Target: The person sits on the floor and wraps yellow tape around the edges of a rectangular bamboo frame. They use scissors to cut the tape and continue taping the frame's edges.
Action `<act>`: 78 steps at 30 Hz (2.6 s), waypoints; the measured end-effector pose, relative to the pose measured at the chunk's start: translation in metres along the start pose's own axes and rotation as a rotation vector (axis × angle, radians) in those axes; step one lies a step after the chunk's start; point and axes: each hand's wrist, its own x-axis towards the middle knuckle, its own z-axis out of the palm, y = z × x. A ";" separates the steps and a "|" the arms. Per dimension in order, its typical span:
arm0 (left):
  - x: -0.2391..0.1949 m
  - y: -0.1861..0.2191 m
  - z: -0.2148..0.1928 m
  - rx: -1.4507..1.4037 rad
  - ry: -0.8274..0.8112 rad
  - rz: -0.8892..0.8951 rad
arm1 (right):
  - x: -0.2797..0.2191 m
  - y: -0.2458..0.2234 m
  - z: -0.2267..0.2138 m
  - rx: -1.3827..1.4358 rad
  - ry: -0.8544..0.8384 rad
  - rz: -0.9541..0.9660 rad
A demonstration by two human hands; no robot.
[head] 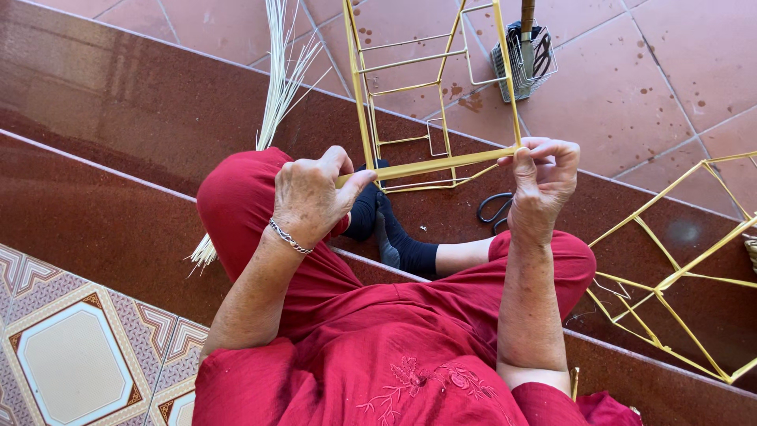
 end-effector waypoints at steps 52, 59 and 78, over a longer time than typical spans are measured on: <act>-0.015 -0.005 0.016 -0.807 -0.108 -0.153 | -0.034 0.236 -0.169 -1.288 0.289 1.347; -0.005 -0.035 0.033 -1.059 -0.388 -0.317 | -0.026 0.211 -0.174 -0.618 0.600 0.746; -0.028 -0.045 0.028 -0.777 -0.054 -0.029 | -0.128 -0.067 -0.006 -0.235 -0.552 0.515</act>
